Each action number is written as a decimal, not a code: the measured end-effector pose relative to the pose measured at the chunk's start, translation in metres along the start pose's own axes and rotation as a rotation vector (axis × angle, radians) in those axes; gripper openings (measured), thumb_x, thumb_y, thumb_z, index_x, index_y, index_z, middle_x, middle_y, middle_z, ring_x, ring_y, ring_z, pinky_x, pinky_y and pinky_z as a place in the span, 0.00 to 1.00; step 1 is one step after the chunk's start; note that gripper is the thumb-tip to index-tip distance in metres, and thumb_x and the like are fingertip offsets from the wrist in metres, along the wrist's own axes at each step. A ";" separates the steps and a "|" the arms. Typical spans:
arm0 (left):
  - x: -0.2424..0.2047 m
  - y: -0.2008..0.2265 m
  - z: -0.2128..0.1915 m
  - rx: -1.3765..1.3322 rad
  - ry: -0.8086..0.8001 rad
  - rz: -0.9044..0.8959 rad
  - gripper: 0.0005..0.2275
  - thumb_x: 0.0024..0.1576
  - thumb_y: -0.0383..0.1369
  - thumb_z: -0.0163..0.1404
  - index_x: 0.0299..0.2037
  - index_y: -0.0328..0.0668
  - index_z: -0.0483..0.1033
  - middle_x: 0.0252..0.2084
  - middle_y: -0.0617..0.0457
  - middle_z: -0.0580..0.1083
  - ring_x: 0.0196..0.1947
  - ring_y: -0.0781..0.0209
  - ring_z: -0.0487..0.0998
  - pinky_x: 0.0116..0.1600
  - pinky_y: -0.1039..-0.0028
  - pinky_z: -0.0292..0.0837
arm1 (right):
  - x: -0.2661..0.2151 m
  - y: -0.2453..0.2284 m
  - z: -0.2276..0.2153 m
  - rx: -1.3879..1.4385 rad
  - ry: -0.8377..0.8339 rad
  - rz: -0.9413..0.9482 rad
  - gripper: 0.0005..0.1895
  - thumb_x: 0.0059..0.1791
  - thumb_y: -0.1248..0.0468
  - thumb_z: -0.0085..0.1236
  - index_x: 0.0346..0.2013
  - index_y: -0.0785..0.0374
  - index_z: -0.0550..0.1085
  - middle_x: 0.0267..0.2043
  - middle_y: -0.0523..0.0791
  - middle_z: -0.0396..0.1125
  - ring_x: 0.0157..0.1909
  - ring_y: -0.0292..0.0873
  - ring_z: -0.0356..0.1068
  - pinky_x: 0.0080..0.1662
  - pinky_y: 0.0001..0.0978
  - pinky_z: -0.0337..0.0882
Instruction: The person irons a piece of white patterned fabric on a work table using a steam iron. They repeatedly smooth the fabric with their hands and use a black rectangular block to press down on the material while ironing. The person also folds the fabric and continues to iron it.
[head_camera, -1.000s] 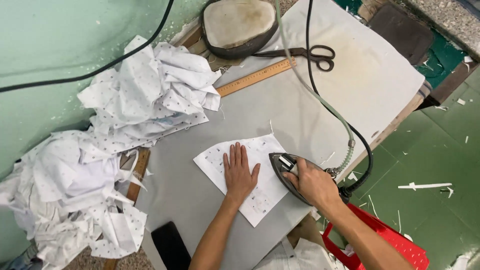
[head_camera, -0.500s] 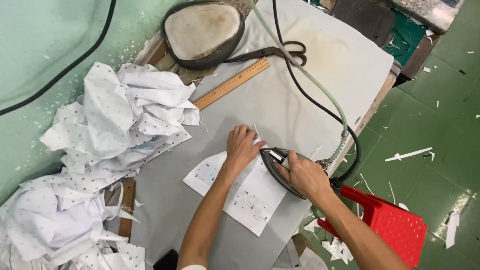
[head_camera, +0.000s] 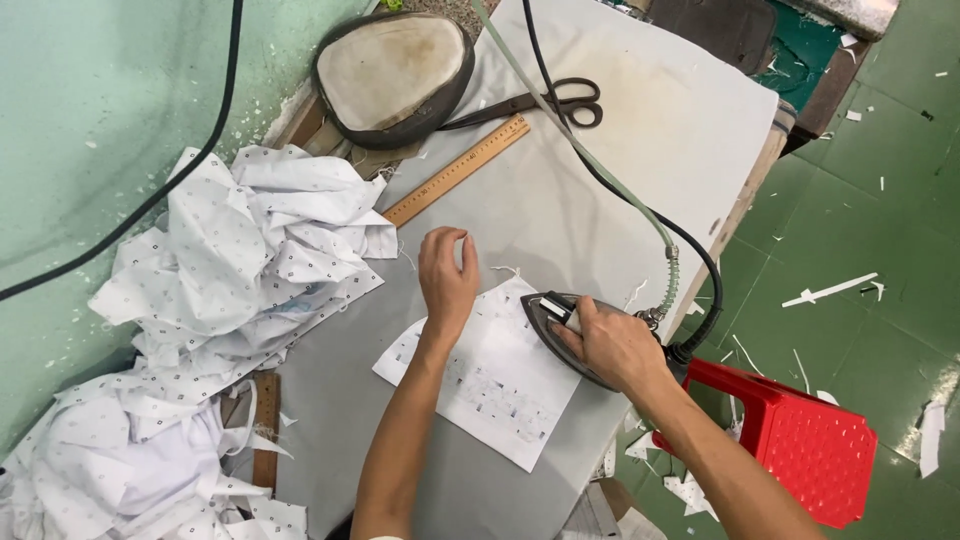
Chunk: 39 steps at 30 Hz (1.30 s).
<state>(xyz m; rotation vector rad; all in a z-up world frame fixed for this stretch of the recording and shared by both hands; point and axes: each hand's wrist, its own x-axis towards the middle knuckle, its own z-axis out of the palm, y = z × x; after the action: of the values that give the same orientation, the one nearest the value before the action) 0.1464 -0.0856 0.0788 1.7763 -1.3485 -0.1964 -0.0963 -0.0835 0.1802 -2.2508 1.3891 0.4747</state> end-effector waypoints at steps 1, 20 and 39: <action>-0.014 0.006 -0.004 0.001 0.000 0.000 0.04 0.63 0.28 0.49 0.45 0.39 0.74 0.44 0.48 0.71 0.48 0.47 0.76 0.51 0.59 0.70 | 0.000 0.000 -0.001 0.000 0.000 -0.001 0.25 0.54 0.41 0.43 0.46 0.60 0.68 0.33 0.55 0.76 0.39 0.55 0.80 0.42 0.47 0.78; -0.158 0.015 -0.003 0.548 -0.356 -0.377 0.35 0.64 0.56 0.36 0.72 0.34 0.55 0.76 0.33 0.51 0.77 0.38 0.44 0.75 0.44 0.27 | 0.045 -0.018 -0.001 -0.183 0.062 -0.131 0.25 0.56 0.41 0.39 0.45 0.59 0.67 0.35 0.51 0.74 0.36 0.55 0.79 0.41 0.49 0.79; -0.276 0.106 0.047 0.595 0.010 -0.632 0.37 0.64 0.54 0.39 0.72 0.27 0.50 0.75 0.28 0.50 0.76 0.36 0.46 0.74 0.41 0.31 | 0.100 -0.003 0.000 -0.041 0.059 -0.395 0.30 0.56 0.44 0.37 0.53 0.70 0.65 0.38 0.60 0.71 0.41 0.66 0.76 0.41 0.58 0.76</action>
<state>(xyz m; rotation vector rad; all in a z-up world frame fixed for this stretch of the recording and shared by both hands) -0.0662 0.1180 0.0262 2.6730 -0.8350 -0.1291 -0.0506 -0.1566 0.1297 -2.5073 0.9294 0.3058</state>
